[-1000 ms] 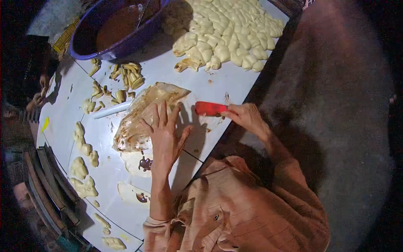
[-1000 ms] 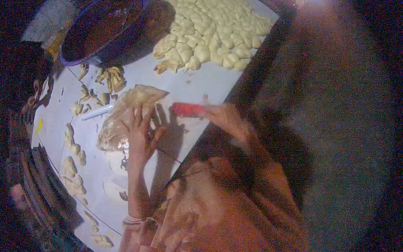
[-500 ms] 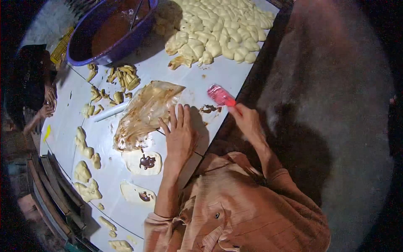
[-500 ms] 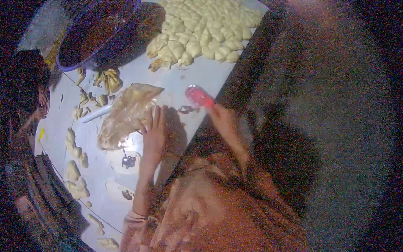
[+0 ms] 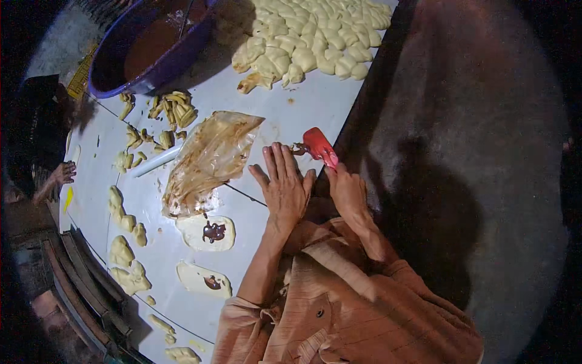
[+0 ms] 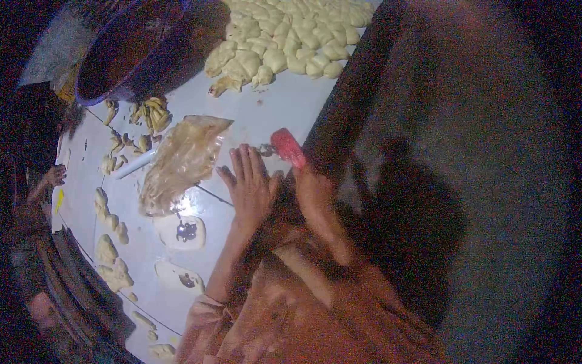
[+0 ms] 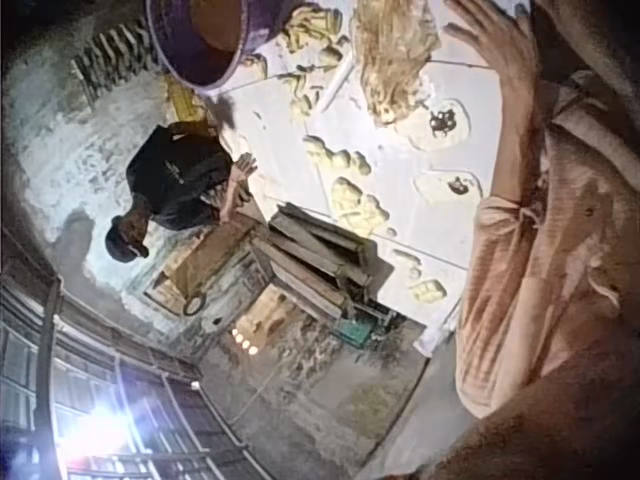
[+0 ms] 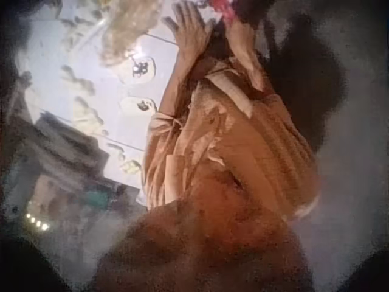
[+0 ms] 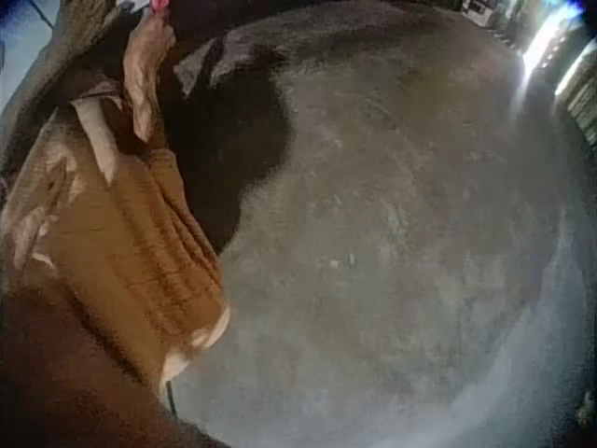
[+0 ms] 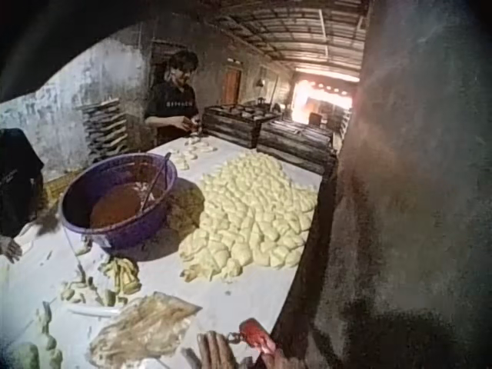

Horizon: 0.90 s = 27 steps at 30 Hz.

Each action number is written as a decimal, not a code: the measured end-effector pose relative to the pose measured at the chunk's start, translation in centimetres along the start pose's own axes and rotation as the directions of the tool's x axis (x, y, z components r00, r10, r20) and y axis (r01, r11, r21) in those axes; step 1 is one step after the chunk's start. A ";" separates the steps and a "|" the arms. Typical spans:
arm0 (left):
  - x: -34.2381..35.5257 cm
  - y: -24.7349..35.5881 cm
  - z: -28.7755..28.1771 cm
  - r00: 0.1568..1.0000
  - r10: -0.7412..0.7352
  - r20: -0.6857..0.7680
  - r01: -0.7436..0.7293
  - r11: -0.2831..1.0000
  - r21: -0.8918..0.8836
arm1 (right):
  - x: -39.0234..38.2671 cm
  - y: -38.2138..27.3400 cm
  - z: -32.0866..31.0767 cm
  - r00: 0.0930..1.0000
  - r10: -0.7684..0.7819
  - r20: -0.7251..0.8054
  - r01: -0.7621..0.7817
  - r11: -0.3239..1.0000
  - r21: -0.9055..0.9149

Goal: The person flattens dough pieces with a rolling pin, spreads chocolate filling onto them with a spatula, adds banana slices, rolls the dough into filled pastries by hand, and places them onto a baking tray.

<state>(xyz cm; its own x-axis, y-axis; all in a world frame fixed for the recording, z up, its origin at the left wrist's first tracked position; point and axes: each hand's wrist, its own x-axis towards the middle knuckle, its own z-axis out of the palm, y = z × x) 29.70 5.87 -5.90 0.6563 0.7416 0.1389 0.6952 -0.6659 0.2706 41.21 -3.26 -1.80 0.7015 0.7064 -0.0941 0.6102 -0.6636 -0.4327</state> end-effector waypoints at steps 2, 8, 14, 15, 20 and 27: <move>0.2 0.2 0.0 1.000 0.002 0.019 -0.001 1.000 -0.015 | -0.1 -0.8 0.5 1.000 -0.012 0.024 0.011 1.000 0.011; 0.1 -0.1 0.0 1.000 -0.006 -0.013 0.006 0.999 -0.054 | 0.2 0.2 2.9 0.987 -0.163 -0.003 0.162 0.978 0.132; 2.1 -3.6 -3.3 0.997 -0.008 -0.072 0.003 0.997 -0.074 | 4.0 -3.1 -1.6 0.773 -0.042 0.633 -0.433 0.694 0.575; 3.3 -4.3 -4.9 0.998 -0.015 -0.061 0.009 0.995 -0.102 | 5.1 -3.6 -1.9 0.808 -0.100 0.580 -0.363 0.690 0.626; 10.9 -10.5 -11.1 0.982 -0.084 -0.166 0.087 0.996 0.010 | 13.5 -11.0 -5.0 0.840 -0.262 0.475 -0.164 0.712 0.682; 21.3 -18.1 -16.6 0.917 -0.181 -0.356 0.289 0.915 0.281 | 25.2 -24.7 -3.1 0.700 -0.643 -0.311 0.701 0.703 0.123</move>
<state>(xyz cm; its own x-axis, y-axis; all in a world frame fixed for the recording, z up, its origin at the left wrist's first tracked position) 26.25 35.08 7.94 0.3721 0.8292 0.4171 0.9083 -0.4179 0.0204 44.92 30.16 9.32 0.2126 0.8447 0.4912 0.8752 0.0589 -0.4801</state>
